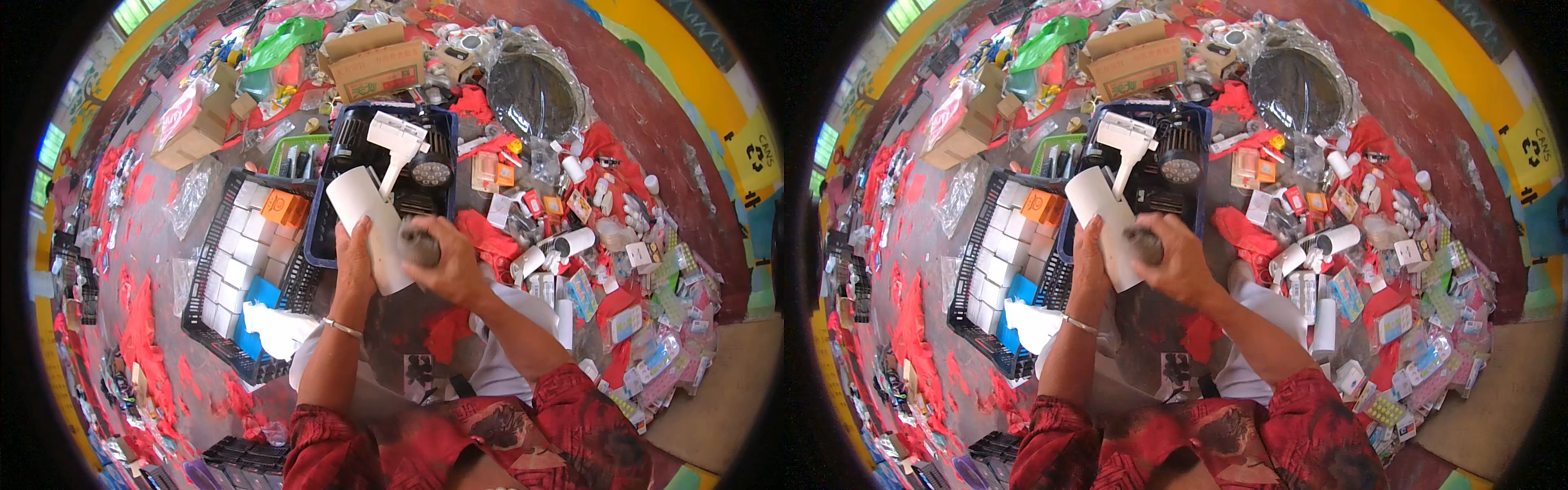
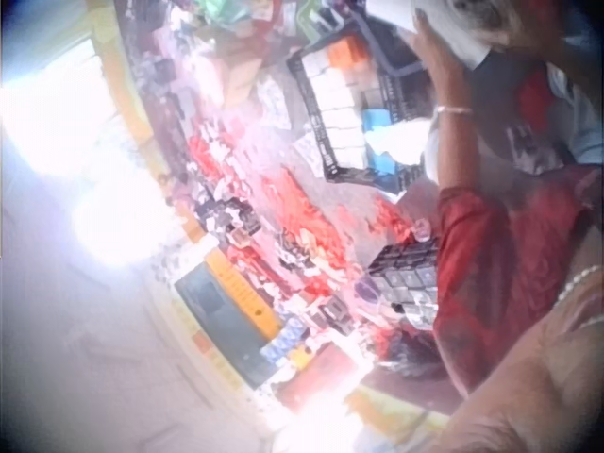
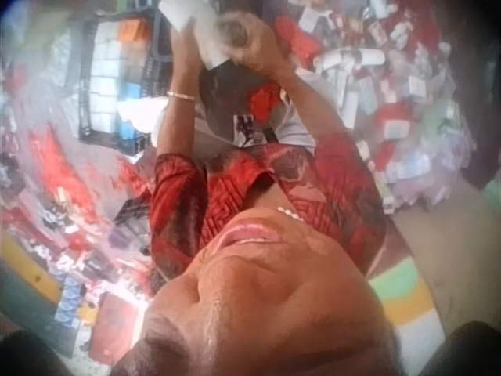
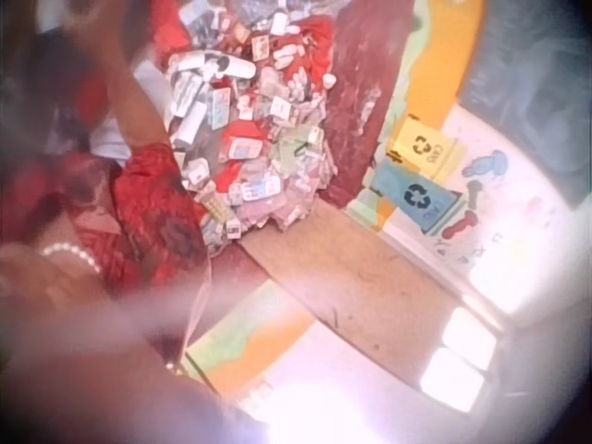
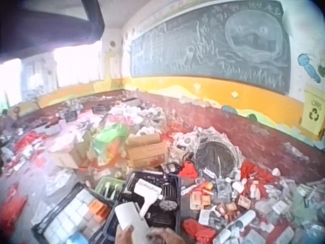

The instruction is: The person wipes a white light fixture with a grey cloth, cleaning the outer surface and the inner rim. They luego place the fixture into a black plastic crate and briefly handle another item from the floor.

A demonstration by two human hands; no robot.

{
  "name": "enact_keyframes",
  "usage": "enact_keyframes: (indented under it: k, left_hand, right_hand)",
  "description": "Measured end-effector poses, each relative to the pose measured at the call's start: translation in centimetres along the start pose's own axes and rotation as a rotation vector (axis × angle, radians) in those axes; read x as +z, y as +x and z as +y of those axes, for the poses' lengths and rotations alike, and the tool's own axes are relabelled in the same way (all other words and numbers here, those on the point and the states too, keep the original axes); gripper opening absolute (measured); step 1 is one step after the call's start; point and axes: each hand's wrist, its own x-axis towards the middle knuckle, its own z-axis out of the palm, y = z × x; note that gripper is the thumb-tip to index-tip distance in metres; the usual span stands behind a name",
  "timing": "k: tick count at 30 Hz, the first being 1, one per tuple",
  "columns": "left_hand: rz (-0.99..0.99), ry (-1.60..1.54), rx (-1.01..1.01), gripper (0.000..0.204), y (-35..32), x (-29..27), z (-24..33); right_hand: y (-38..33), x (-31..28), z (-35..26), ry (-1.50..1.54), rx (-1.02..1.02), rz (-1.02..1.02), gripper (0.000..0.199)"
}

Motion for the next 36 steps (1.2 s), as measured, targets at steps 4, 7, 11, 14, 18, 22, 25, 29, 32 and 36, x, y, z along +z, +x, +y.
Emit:
enact_keyframes:
  k: [4,7,11,14,18,22,25,29,32,36]
  left_hand:
    - [-0.008,0.097,0.061,0.046,0.2,-0.9,-1.0]
    - [-0.098,0.130,0.025,0.050,-1.3,1.1,-0.5]
    - [-0.128,-0.094,-0.058,0.043,-0.8,0.3,-1.9]
    - [-0.218,-0.508,-0.319,0.042,0.1,-1.3,-1.1]
    - [-0.012,-0.217,-0.046,0.048,0.8,-2.9,-0.6]
    - [-0.011,-0.228,-0.003,0.050,0.7,-2.4,0.1]
    - [-0.037,-0.250,0.022,0.055,1.3,-2.2,-0.7]
    - [-0.171,-0.538,-0.289,0.060,0.5,-0.6,-0.7]
    - [-0.363,-0.500,-0.337,0.059,0.9,-1.6,-1.1]
    - [-0.231,-0.384,-0.335,0.058,-0.6,0.5,-2.0]
  right_hand:
    - [1.4,-0.2,-0.6,0.131,-0.084,0.101,0.048]
    - [3.9,-0.8,-0.7,-0.141,-0.245,0.182,0.049]
    - [3.0,1.9,0.0,-0.159,-0.287,0.090,0.047]
    - [1.0,1.1,-1.0,-0.183,-0.354,-0.182,0.046]
    - [0.5,-1.9,0.1,0.195,-0.283,-0.518,0.043]
    - [1.2,-4.4,3.0,0.808,0.383,0.037,0.037]
    - [2.0,-3.9,3.1,1.149,0.527,0.262,0.035]
    - [2.5,-0.9,1.2,1.052,0.416,0.221,0.039]
    - [2.3,-0.4,1.5,0.978,0.465,0.187,0.039]
    - [2.0,-0.3,2.9,0.877,0.435,0.208,0.039]
